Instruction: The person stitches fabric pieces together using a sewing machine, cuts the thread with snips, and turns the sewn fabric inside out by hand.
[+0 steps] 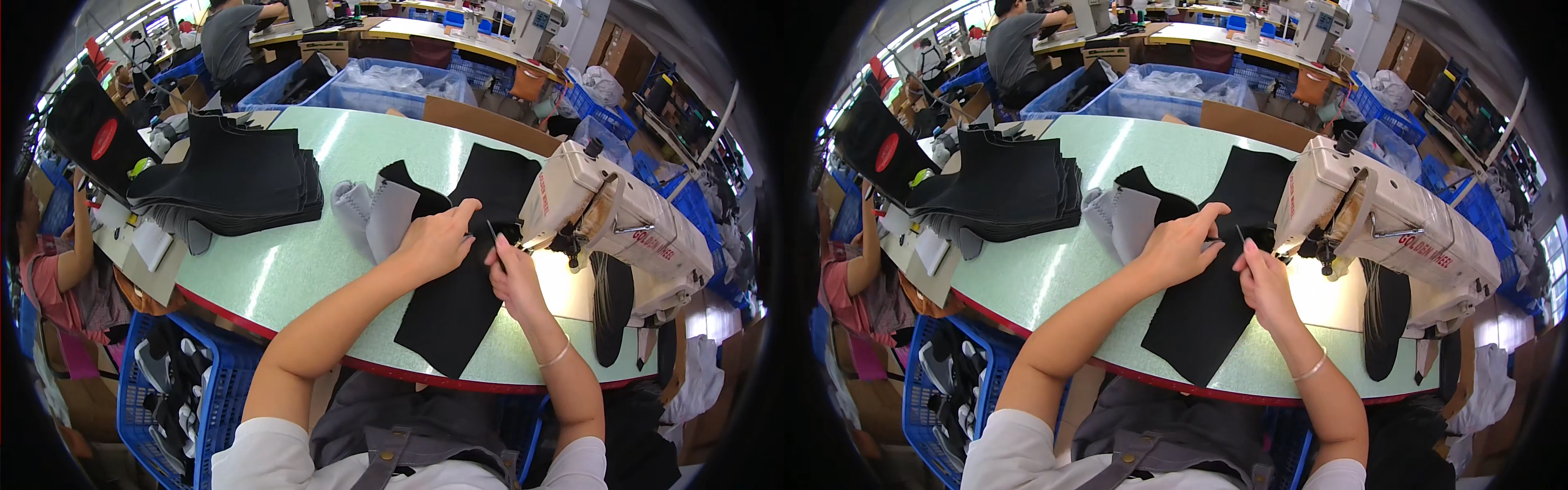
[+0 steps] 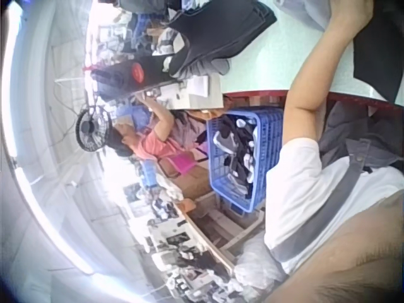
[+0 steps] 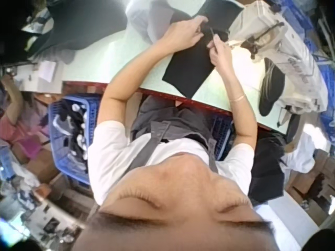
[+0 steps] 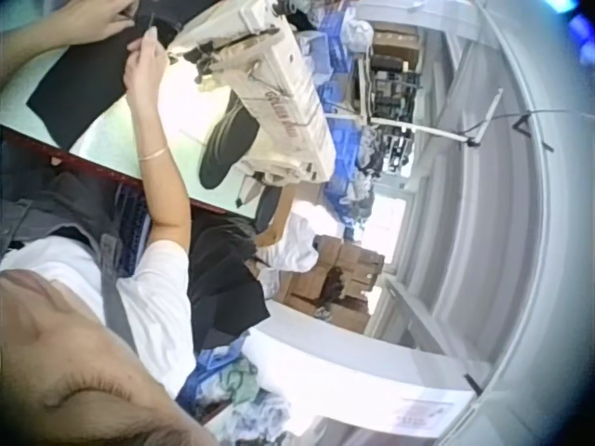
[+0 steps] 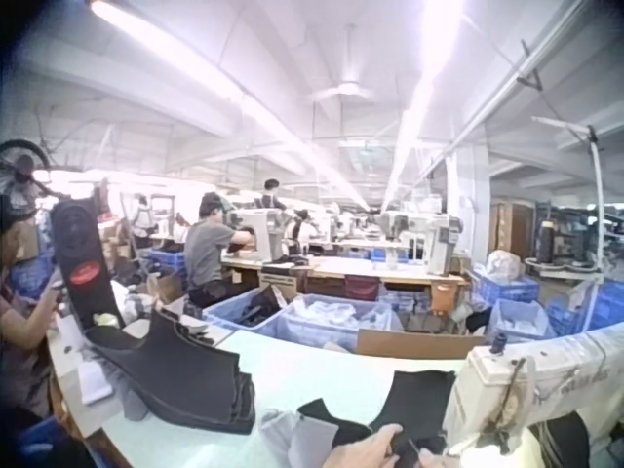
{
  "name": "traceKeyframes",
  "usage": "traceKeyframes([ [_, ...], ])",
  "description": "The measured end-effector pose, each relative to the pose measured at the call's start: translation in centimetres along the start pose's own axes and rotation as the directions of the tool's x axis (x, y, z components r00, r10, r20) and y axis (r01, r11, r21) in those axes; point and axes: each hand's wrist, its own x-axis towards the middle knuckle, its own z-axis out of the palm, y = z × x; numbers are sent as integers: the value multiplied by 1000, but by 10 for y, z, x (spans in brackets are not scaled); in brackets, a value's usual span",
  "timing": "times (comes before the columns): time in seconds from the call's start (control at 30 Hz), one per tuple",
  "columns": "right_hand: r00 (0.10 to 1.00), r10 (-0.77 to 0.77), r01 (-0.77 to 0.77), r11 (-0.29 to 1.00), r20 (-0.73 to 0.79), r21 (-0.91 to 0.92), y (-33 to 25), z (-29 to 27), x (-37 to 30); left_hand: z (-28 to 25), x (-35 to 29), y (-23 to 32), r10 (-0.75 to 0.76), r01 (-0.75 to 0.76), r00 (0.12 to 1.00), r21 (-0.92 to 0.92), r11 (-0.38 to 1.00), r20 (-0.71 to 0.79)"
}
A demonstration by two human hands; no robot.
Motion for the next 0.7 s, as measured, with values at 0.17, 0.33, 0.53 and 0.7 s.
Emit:
traceKeyframes([
  [0.17,986,-159,165,927,48,-338,10,-50,-85,-30,-5,17,-61,110,985,318,942,-159],
  [0.33,704,-509,209,814,-494,-542,48,-147,-168,-81,-26,18,-195,281,952,424,861,-236],
  [0.53,432,-615,-505,441,-660,-742,85,-282,-230,-118,-89,14,-138,207,907,137,969,-397],
  [0.7,562,-598,-554,241,-571,-797,101,-353,-202,-130,-153,11,-540,203,808,-749,631,-236],
])
